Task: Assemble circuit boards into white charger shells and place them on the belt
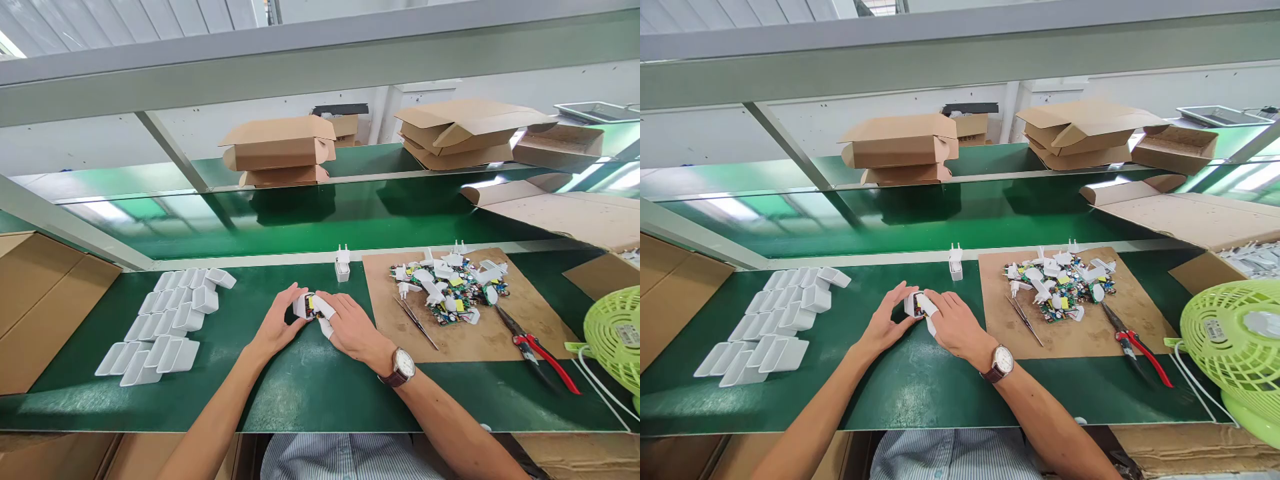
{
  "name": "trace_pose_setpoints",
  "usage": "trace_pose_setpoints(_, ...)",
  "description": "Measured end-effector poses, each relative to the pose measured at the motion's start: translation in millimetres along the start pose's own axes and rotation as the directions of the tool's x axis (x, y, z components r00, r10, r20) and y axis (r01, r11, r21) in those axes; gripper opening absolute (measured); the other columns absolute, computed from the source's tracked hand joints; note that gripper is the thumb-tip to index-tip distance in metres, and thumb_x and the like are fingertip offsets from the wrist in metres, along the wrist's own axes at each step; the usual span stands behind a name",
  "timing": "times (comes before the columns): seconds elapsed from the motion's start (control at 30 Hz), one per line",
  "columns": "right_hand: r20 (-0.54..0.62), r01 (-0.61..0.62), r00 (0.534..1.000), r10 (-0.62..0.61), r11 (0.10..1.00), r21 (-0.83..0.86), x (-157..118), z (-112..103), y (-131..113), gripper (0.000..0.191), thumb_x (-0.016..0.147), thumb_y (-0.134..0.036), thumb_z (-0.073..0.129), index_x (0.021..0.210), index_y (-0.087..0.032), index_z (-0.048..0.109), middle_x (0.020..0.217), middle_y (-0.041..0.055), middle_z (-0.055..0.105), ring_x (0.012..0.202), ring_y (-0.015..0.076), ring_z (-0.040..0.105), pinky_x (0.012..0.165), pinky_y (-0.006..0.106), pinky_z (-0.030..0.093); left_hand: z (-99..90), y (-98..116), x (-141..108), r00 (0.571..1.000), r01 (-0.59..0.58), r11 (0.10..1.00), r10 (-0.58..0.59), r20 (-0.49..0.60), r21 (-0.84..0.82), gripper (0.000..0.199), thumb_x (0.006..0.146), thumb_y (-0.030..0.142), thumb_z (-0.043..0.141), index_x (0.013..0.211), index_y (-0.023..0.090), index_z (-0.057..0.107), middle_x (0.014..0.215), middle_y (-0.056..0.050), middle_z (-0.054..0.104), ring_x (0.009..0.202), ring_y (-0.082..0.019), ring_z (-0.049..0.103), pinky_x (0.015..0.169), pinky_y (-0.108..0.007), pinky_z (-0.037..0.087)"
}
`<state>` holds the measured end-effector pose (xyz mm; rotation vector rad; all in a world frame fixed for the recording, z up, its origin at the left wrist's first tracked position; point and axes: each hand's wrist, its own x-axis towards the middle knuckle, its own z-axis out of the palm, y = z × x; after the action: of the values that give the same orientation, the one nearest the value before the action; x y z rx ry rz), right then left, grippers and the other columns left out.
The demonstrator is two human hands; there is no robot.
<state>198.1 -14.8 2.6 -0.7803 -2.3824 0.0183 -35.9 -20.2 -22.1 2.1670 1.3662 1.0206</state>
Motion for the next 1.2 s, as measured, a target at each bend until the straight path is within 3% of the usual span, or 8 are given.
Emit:
trace_pose_setpoints(0.2,0.004,-0.019,1.000,0.019,1.000,0.016,-0.2,-1.3,-0.6,0.045,0.087,0.001,0.047,0.130,-0.010,0.056,0.139,0.0230,0.058,0.111,0.0310,0.061,0.090,0.051,0.054,-1.5,2.0,1.2,1.000,-0.010,1.000,0.010,-0.011,-0.020,0.076,0.093,0.037,0.068,0.156,0.030,0.025,0.138,-0.013,0.066,0.129,-0.027,0.063,0.111,-0.051,0.050)
trace_pose_setpoints(0.57,-0.013,-0.116,0.992,0.122,0.968,0.221,-1.6,-3.3,-0.1,0.069,0.095,-0.009,0.050,0.158,-0.013,0.022,0.150,0.0221,0.049,0.133,0.0311,0.053,0.104,0.051,0.054,-1.7,1.0,-0.1,1.000,-0.024,0.999,0.023,-0.018,-0.026,0.072,0.094,0.037,0.067,0.155,0.031,0.028,0.140,-0.012,0.064,0.131,-0.027,0.062,0.110,-0.050,0.052)
trace_pose_setpoints(0.77,-0.085,-0.091,0.991,0.102,0.988,0.126,2.7,-3.7,-2.1,0.070,0.095,-0.011,0.050,0.159,-0.013,0.023,0.139,0.0211,0.060,0.117,0.0317,0.061,0.096,0.054,0.055,-0.6,0.9,-1.9,0.999,-0.028,0.999,0.027,-0.032,-0.046,0.071,0.095,0.040,0.067,0.154,0.029,0.030,0.141,-0.012,0.064,0.132,-0.027,0.061,0.111,-0.050,0.051)
trace_pose_setpoints(1.0,-0.093,-0.005,0.996,0.010,0.999,0.050,2.0,-5.6,-2.3,0.056,0.088,-0.006,0.049,0.144,-0.011,0.042,0.134,0.0217,0.062,0.112,0.0330,0.062,0.094,0.057,0.054,-1.0,5.4,-0.4,0.999,-0.034,0.998,0.033,-0.023,-0.050,0.070,0.095,0.035,0.066,0.154,0.028,0.029,0.138,-0.012,0.066,0.133,-0.026,0.061,0.111,-0.049,0.051)
trace_pose_setpoints(1.2,-0.073,-0.019,0.997,0.021,1.000,0.021,2.5,-5.7,-1.9,0.062,0.086,-0.005,0.050,0.146,-0.009,0.039,0.131,0.0217,0.064,0.108,0.0321,0.063,0.096,0.055,0.053,-3.2,6.2,-0.5,1.000,0.024,0.999,-0.024,0.001,-0.027,0.067,0.092,0.032,0.069,0.150,0.029,0.036,0.140,-0.011,0.063,0.133,-0.026,0.060,0.113,-0.047,0.050)
